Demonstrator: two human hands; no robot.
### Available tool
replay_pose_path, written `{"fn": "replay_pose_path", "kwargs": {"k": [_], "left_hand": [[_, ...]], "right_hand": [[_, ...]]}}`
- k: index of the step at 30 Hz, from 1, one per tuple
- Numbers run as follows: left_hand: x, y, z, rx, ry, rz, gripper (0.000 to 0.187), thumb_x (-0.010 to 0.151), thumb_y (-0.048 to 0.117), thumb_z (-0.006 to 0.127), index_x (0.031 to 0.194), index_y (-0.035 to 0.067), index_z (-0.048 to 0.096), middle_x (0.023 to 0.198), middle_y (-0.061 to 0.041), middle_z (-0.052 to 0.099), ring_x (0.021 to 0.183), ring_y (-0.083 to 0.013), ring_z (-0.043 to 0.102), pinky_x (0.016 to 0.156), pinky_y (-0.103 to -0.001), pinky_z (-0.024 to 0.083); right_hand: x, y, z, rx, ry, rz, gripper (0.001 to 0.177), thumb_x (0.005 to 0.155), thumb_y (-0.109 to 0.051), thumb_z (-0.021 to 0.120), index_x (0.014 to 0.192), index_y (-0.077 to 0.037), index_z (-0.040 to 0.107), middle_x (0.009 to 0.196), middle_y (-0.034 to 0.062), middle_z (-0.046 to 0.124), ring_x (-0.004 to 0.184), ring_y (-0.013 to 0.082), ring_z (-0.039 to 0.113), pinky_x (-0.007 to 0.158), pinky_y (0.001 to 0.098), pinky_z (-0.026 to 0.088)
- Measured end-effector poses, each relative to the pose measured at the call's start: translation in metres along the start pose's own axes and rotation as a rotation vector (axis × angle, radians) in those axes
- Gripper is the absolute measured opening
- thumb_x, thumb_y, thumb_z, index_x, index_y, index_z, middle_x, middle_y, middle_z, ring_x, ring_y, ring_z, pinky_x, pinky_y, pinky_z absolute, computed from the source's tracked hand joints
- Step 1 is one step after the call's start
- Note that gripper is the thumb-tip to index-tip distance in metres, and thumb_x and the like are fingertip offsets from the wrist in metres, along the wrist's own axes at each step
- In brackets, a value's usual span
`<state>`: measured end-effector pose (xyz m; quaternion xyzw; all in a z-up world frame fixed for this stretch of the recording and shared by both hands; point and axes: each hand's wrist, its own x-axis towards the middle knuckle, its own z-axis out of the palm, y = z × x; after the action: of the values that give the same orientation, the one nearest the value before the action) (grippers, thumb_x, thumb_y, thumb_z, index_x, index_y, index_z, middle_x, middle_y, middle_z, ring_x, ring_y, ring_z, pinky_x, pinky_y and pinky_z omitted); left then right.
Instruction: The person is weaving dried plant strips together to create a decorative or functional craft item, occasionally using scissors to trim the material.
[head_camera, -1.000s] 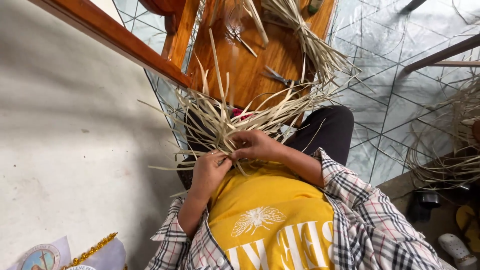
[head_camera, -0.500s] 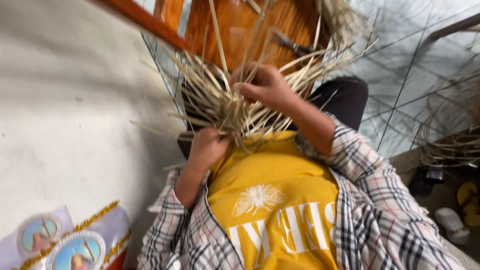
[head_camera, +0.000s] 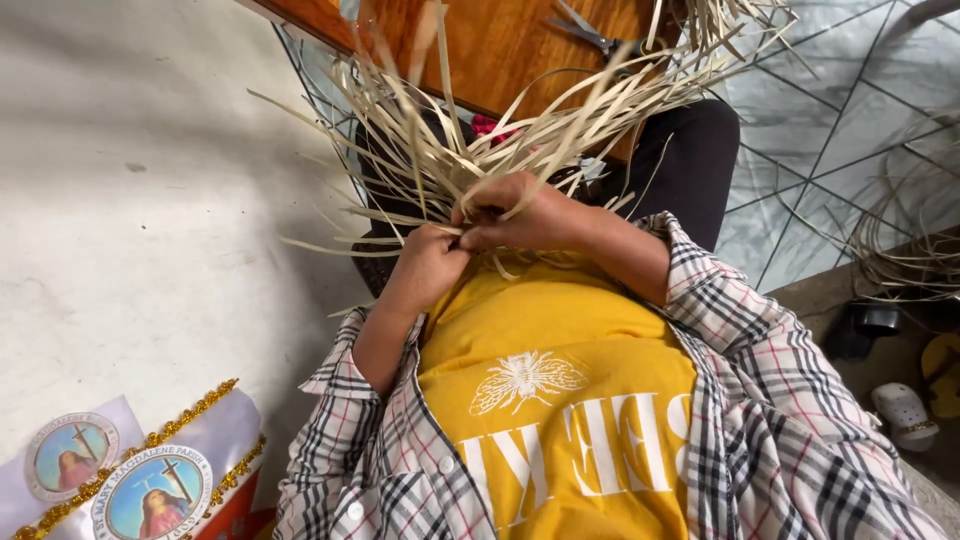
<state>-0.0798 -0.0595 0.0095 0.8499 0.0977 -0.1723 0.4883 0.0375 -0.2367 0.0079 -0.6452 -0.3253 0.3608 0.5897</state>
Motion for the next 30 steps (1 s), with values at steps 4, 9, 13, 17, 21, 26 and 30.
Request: {"fn": "replay_pose_path", "kwargs": {"k": [4,9,13,17,21,26,30], "left_hand": [[0.002,0.052,-0.020,-0.125,0.008,-0.019,0.034,0.099,0.013,0.064,0.066,0.004,0.060,0.054,-0.011,0.054,0.057,-0.0161,0.052,0.060,-0.035,0.051],[-0.003,0.027,-0.014,-0.099,-0.008,-0.019,0.030,0.095,0.010,0.064,0.066,-0.001,0.062,0.054,-0.015,0.052,0.064,-0.0165,0.049,0.059,-0.038,0.047],[-0.005,0.042,-0.014,-0.105,0.013,0.000,0.021,0.090,0.006,0.063,0.071,-0.001,0.068,0.055,-0.009,0.055,0.066,-0.0116,0.051,0.066,-0.031,0.048],[0.003,0.026,-0.017,-0.023,0.068,0.152,0.012,0.095,0.011,0.074,0.101,0.004,0.081,0.084,-0.017,0.072,0.089,-0.0331,0.073,0.081,-0.039,0.057],[0.009,0.011,-0.015,0.094,0.127,0.217,0.008,0.092,0.009,0.073,0.085,0.004,0.074,0.077,-0.013,0.062,0.081,-0.0331,0.068,0.075,-0.041,0.056],[0.015,0.012,-0.013,0.051,0.079,0.187,0.011,0.091,0.009,0.071,0.081,0.004,0.070,0.076,-0.013,0.061,0.079,-0.0313,0.067,0.073,-0.041,0.055],[0.014,0.012,-0.011,-0.032,0.039,0.195,0.008,0.091,0.003,0.069,0.084,0.004,0.073,0.079,-0.012,0.062,0.081,-0.0297,0.068,0.075,-0.040,0.055]], "right_hand": [[-0.003,0.011,-0.006,0.105,0.136,-0.021,0.008,0.093,-0.010,0.084,0.099,-0.007,0.080,0.095,0.0091,0.067,0.085,0.0229,0.065,0.083,0.0397,0.056],[0.001,0.020,-0.001,-0.027,0.077,-0.233,0.016,0.094,-0.018,0.084,0.104,-0.008,0.077,0.098,0.0123,0.066,0.091,0.0304,0.070,0.085,0.0446,0.056],[0.003,0.041,0.009,-0.162,0.112,-0.300,0.019,0.093,-0.019,0.085,0.099,-0.005,0.074,0.097,0.0126,0.067,0.087,0.0329,0.072,0.081,0.0455,0.058],[-0.001,0.011,-0.007,0.035,0.123,-0.067,0.014,0.100,-0.013,0.076,0.093,-0.003,0.070,0.080,0.0094,0.069,0.068,0.0209,0.071,0.075,0.0335,0.061],[0.001,0.017,-0.009,-0.032,0.175,-0.021,0.038,0.100,-0.025,0.079,0.076,0.001,0.066,0.063,0.0126,0.061,0.055,0.0226,0.058,0.057,0.0387,0.047],[-0.001,0.004,-0.016,-0.093,0.164,-0.094,0.042,0.100,-0.027,0.081,0.074,0.001,0.063,0.060,0.0137,0.057,0.054,0.0247,0.059,0.056,0.0375,0.046],[-0.004,0.012,-0.021,-0.072,0.100,-0.113,0.034,0.100,-0.025,0.080,0.079,-0.004,0.065,0.068,0.0101,0.062,0.061,0.0252,0.063,0.060,0.0371,0.051]]}}
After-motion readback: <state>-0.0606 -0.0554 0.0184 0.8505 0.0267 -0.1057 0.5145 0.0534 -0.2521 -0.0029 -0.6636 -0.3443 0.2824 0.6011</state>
